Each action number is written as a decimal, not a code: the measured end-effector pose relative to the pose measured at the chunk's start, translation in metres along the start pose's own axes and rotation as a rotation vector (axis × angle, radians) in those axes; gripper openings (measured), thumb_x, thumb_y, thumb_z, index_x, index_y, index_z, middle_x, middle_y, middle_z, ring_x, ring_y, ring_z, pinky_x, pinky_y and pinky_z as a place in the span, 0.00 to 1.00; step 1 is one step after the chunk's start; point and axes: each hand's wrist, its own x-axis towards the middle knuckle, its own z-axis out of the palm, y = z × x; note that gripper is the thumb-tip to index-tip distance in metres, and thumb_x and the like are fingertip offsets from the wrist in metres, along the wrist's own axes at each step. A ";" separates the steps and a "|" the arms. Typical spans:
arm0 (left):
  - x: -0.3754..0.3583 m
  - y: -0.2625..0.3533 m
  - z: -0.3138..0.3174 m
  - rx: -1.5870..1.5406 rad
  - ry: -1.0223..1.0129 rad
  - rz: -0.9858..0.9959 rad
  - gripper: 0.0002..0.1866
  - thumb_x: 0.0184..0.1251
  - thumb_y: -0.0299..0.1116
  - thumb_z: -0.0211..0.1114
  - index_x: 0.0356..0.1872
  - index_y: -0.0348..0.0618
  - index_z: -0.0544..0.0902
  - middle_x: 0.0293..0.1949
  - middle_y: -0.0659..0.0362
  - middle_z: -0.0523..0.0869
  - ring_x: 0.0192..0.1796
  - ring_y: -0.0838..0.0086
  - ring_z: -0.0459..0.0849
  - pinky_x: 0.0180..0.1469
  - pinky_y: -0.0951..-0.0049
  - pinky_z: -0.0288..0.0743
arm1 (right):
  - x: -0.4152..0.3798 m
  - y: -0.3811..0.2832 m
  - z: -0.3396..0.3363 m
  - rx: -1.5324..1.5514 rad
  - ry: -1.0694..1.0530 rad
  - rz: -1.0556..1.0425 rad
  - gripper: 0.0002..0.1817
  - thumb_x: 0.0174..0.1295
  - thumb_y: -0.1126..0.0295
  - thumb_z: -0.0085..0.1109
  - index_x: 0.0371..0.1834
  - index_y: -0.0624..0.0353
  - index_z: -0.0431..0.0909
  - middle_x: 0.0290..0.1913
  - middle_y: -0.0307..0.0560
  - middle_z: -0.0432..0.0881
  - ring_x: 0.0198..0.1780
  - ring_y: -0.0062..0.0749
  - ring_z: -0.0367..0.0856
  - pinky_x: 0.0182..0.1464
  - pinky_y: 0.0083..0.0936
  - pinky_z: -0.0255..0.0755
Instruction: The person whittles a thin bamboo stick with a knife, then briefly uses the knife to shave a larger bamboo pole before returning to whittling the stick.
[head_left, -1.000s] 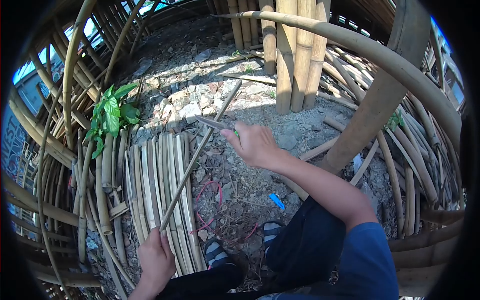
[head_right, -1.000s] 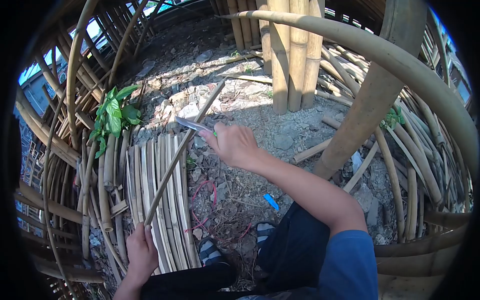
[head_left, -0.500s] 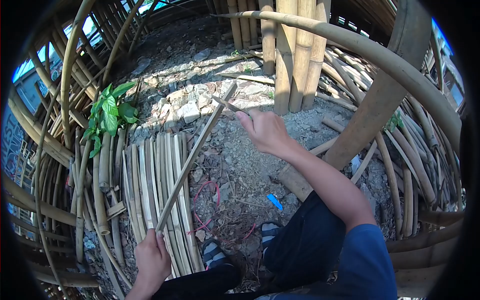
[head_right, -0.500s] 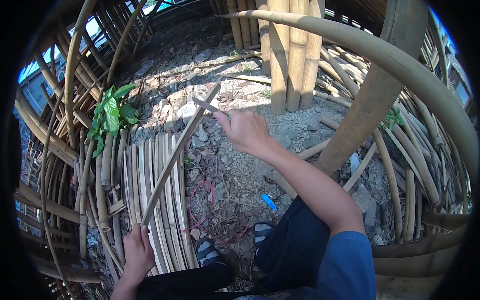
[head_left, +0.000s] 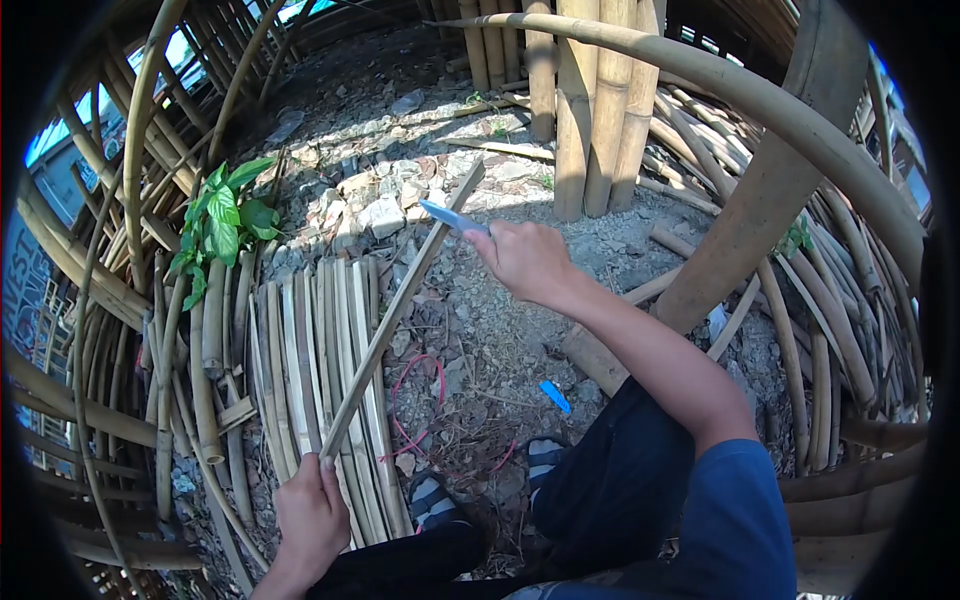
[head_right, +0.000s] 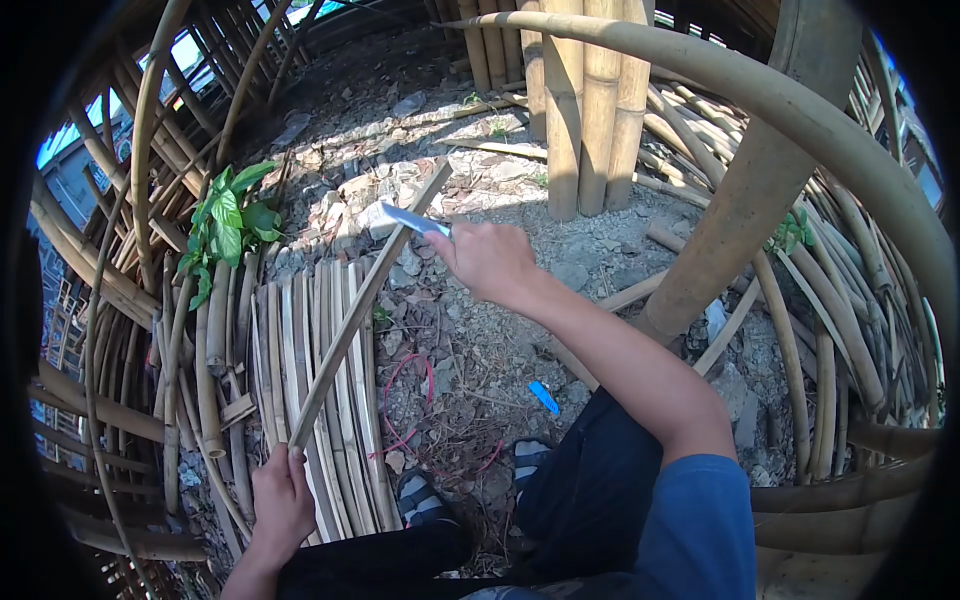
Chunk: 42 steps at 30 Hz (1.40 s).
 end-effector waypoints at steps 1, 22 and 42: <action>0.000 -0.001 -0.001 0.002 -0.010 0.005 0.13 0.79 0.29 0.53 0.31 0.34 0.73 0.16 0.41 0.75 0.21 0.39 0.78 0.24 0.45 0.67 | 0.003 0.008 0.003 -0.009 0.022 0.077 0.35 0.79 0.41 0.41 0.30 0.63 0.82 0.23 0.62 0.82 0.32 0.61 0.85 0.37 0.54 0.77; 0.001 -0.008 0.007 0.035 -0.030 0.079 0.13 0.79 0.30 0.53 0.31 0.34 0.72 0.18 0.38 0.77 0.23 0.36 0.79 0.27 0.43 0.69 | 0.010 0.044 0.004 -0.135 0.090 0.125 0.37 0.78 0.40 0.40 0.30 0.63 0.85 0.26 0.63 0.85 0.31 0.62 0.87 0.36 0.54 0.79; 0.010 -0.011 0.010 0.062 -0.002 0.056 0.12 0.79 0.28 0.52 0.33 0.33 0.72 0.21 0.36 0.78 0.25 0.35 0.80 0.29 0.41 0.71 | 0.000 0.010 -0.001 0.103 0.024 0.188 0.37 0.81 0.47 0.33 0.35 0.69 0.84 0.34 0.71 0.85 0.40 0.67 0.86 0.47 0.57 0.77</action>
